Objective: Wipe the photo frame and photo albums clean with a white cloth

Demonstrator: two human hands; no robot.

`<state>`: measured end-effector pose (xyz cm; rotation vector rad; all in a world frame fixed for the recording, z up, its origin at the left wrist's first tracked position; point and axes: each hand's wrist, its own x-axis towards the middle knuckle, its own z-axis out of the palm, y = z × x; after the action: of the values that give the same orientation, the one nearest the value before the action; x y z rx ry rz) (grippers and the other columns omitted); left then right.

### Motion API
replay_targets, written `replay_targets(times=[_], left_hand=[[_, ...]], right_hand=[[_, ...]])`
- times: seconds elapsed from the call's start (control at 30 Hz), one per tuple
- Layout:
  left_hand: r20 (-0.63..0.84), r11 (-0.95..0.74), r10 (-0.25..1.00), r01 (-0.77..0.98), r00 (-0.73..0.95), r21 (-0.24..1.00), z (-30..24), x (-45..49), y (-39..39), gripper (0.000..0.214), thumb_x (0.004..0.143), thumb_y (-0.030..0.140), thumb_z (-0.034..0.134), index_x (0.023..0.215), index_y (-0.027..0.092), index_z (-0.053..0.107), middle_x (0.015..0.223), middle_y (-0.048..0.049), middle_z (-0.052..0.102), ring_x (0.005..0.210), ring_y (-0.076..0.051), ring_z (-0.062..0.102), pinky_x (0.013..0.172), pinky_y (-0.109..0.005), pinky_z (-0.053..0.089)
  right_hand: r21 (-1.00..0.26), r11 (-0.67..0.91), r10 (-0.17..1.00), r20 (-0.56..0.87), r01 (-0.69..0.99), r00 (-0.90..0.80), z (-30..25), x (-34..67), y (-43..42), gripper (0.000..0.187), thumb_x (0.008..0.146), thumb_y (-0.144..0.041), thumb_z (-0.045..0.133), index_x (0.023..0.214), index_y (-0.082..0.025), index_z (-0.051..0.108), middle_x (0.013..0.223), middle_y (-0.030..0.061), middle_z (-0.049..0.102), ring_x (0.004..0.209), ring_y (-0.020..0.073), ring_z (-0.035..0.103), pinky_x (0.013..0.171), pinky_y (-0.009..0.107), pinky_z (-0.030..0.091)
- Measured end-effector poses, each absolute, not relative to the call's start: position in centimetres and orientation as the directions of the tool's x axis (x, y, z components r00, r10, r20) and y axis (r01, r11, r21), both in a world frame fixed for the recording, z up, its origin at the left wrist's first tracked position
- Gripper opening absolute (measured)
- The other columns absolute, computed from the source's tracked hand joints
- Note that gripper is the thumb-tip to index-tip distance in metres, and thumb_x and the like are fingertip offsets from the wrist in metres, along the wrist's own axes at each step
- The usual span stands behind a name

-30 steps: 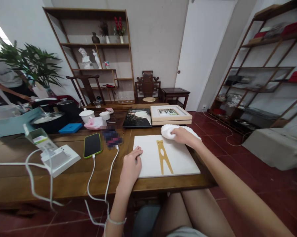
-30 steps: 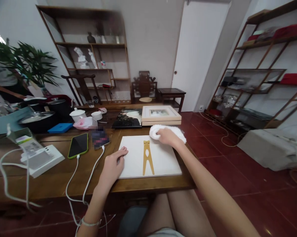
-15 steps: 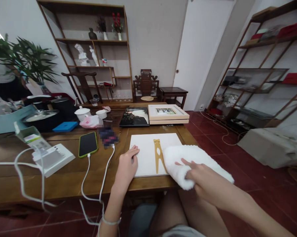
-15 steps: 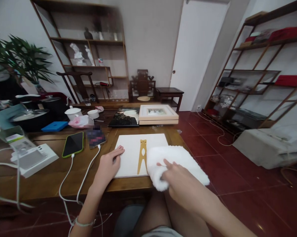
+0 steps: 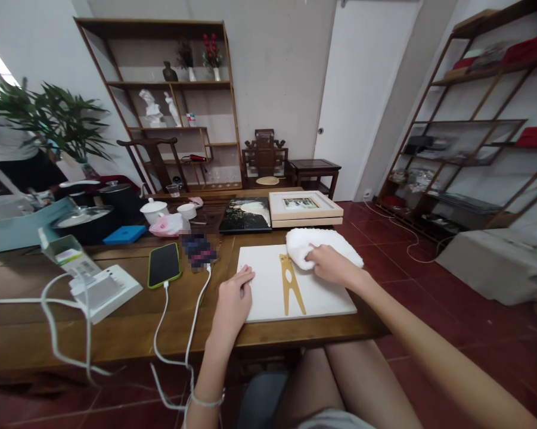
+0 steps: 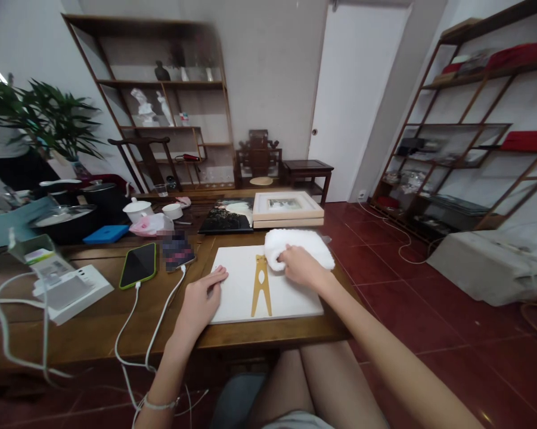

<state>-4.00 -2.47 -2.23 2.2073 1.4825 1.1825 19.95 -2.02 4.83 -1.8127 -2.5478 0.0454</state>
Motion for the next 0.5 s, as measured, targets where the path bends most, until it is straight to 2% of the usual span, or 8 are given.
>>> replay_targets(times=[0.13, 0.23, 0.33, 0.5], left_hand=[[0.476, -0.45, 0.865, 0.667, 0.16, 0.594, -2.0, -3.9, -2.6, 0.037, 0.075, 0.002, 0.041, 0.095, 0.013, 0.071, 0.11, -0.01, 0.068, 0.11, -0.021, 0.059, 0.1, -0.039, 0.045], [0.474, -0.45, 0.866, 0.665, 0.161, 0.596, -1.9, -3.9, -2.7, 0.037, 0.075, 0.002, 0.041, 0.096, 0.012, 0.071, 0.11, -0.011, 0.067, 0.11, -0.022, 0.059, 0.101, -0.039, 0.043], [0.479, -0.454, 0.862, 0.668, 0.163, 0.59, -2.0, -3.8, -2.7, 0.037, 0.075, 0.002, 0.041, 0.096, 0.013, 0.071, 0.111, -0.0095, 0.067, 0.11, -0.022, 0.059, 0.102, -0.039, 0.043], [0.477, -0.45, 0.864, 0.674, 0.163, 0.585, -2.0, -3.8, -2.6, 0.037, 0.076, 0.002, 0.041, 0.096, 0.011, 0.071, 0.11, -0.0107, 0.068, 0.11, -0.021, 0.06, 0.101, -0.038, 0.044]], right_hand=[[-0.041, 0.362, 0.93, -0.059, 0.931, -0.364, 4.8, 20.3, -8.1, 0.046, 0.06, 0.004, 0.039, 0.09, -0.014, 0.069, 0.116, 0.0167, 0.061, 0.109, 0.0277, 0.055, 0.088, 0.035, 0.04], [-0.093, 0.407, 0.906, -0.084, 0.909, -0.414, 4.7, 20.7, -12.9, 0.053, 0.057, 0.006, 0.038, 0.092, -0.019, 0.069, 0.135, 0.0092, 0.048, 0.126, 0.0249, 0.041, 0.1, 0.038, 0.033], [-0.134, 0.407, 0.901, -0.103, 0.903, -0.421, 4.8, 20.8, -15.2, 0.054, 0.057, 0.007, 0.038, 0.091, -0.021, 0.069, 0.14, 0.0038, 0.043, 0.133, 0.0207, 0.03, 0.107, 0.037, 0.025], [-0.08, 0.36, 0.925, -0.098, 0.93, -0.366, 5.1, 20.8, -11.2, 0.049, 0.058, 0.004, 0.039, 0.09, -0.016, 0.07, 0.133, 0.0125, 0.05, 0.116, 0.0257, 0.051, 0.094, 0.035, 0.038]])
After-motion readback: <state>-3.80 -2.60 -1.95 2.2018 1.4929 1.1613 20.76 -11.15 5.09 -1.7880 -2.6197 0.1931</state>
